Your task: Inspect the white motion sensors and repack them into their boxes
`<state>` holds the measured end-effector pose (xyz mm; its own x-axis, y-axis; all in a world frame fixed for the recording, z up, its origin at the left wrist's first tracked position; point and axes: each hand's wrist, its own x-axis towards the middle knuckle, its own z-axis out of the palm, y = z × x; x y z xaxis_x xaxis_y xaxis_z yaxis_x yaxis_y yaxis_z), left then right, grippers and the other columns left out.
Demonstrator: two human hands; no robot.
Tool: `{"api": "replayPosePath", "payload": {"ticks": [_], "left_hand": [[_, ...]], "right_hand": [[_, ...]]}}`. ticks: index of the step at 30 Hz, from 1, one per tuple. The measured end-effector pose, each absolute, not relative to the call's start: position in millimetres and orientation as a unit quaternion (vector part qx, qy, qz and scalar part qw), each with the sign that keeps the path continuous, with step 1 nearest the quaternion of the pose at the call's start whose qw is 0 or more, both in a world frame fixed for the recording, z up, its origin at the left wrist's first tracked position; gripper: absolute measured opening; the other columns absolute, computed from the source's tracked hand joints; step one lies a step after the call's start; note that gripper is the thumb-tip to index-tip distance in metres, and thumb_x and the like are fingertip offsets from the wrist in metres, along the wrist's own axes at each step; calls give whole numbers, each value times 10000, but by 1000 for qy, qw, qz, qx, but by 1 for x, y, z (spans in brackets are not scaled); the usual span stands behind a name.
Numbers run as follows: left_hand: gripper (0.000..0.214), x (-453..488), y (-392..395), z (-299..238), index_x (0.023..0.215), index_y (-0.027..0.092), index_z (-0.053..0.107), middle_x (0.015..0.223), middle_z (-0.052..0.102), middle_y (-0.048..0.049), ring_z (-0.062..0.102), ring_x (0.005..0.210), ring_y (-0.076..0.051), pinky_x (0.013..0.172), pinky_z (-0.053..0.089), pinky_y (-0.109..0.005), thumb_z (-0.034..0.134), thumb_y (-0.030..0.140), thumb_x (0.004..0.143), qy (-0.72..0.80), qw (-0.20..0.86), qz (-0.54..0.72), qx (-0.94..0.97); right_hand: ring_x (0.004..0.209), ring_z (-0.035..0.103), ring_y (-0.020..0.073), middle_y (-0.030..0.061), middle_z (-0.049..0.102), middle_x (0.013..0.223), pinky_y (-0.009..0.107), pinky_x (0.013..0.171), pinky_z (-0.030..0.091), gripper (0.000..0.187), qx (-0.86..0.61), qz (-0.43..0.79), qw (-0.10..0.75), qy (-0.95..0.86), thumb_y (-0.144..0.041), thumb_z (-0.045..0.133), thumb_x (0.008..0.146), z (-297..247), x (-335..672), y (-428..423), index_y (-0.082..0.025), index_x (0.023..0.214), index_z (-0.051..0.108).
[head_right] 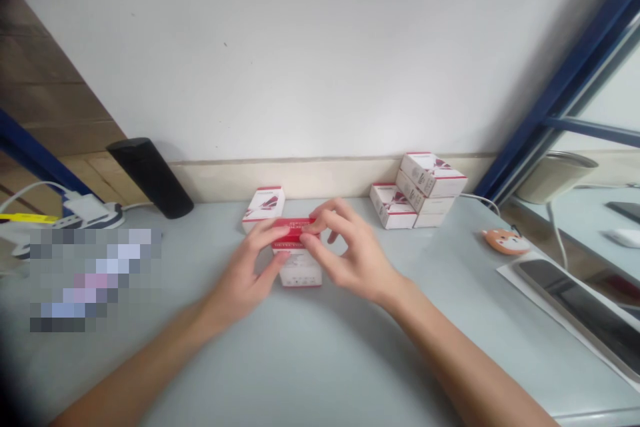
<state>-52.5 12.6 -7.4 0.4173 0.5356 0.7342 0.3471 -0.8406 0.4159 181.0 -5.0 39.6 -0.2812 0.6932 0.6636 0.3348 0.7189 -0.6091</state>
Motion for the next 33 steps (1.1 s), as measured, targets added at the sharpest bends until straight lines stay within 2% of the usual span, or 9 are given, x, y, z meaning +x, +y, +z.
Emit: {"api": "replayPosePath", "payload": {"ticks": [6, 12, 14, 16, 19, 23, 25, 28, 33], "left_hand": [[432, -54, 15, -8, 1438, 313, 508, 1443, 563, -103, 576, 1354, -214, 1092, 535, -395, 546, 143, 1043, 257, 101, 477, 835], [316, -49, 20, -18, 1361, 303, 581, 1442, 615, -88, 555, 1410, -232, 1141, 496, -402, 571, 246, 1050, 312, 140, 508, 791], [249, -45, 25, -20, 1287, 266, 602, 1368, 663, -103, 624, 1327, -235, 1094, 532, -393, 580, 336, 1049, 336, 188, 559, 734], [281, -43, 33, -20, 1245, 238, 563, 1253, 710, -112, 704, 1175, -225, 966, 595, -362, 558, 439, 1049, 374, 231, 611, 658], [343, -51, 46, -17, 1227, 234, 504, 1135, 744, -99, 746, 1007, -211, 825, 619, -330, 492, 529, 1053, 427, 238, 606, 628], [291, -76, 61, -14, 1183, 230, 600, 1236, 698, -121, 677, 1181, -268, 1041, 549, -447, 520, 467, 1035, 467, 171, 543, 677], [270, -87, 66, -15, 1207, 242, 658, 1364, 639, -132, 567, 1345, -320, 1186, 418, -531, 592, 393, 992, 488, 136, 495, 706], [402, -95, 68, -20, 1319, 282, 670, 1509, 548, -120, 492, 1426, -360, 1235, 338, -574, 680, 291, 917, 507, 112, 419, 745], [461, -97, 69, -25, 1411, 296, 632, 1566, 497, -116, 578, 1358, -332, 1162, 457, -509, 606, 225, 956, 521, 94, 349, 773]], "right_hand": [[1022, 664, 214, 101, 619, 1205, 400, 877, 591, 92, -291, 130, 463, -827, -246, 668, 990, 33, 184, 0, -244, 1082, 661], [1089, 692, 223, 106, 644, 1265, 404, 926, 607, 159, -298, 60, 504, -809, -223, 636, 1008, 11, 180, 11, -273, 1153, 678], [1168, 682, 243, 125, 570, 1427, 446, 1007, 590, 340, -325, 130, 498, -794, -300, 702, 974, 4, 180, 13, -290, 1307, 637], [1227, 671, 263, 146, 482, 1552, 465, 1028, 589, 698, -344, 248, 463, -778, -386, 774, 914, 0, 177, 13, -309, 1530, 456], [1226, 682, 259, 137, 555, 1526, 432, 984, 610, 949, -340, 392, 411, -750, -448, 799, 877, -3, 169, 9, -299, 1636, 249], [1037, 734, 269, 98, 724, 1301, 422, 908, 610, 833, -447, 251, 408, -755, -454, 792, 870, -2, 166, 9, -290, 1583, 393], [1031, 727, 298, 97, 741, 1249, 438, 907, 593, 742, -515, 100, 383, -760, -431, 768, 886, -3, 169, 9, -302, 1553, 469], [1094, 700, 327, 115, 721, 1261, 445, 903, 580, 676, -558, -45, 337, -757, -395, 721, 928, -9, 172, 11, -298, 1553, 483], [1221, 629, 274, 107, 670, 1333, 395, 962, 543, 302, -506, -1, 312, -804, -180, 562, 1008, -24, 161, 31, -267, 1272, 682]]}}
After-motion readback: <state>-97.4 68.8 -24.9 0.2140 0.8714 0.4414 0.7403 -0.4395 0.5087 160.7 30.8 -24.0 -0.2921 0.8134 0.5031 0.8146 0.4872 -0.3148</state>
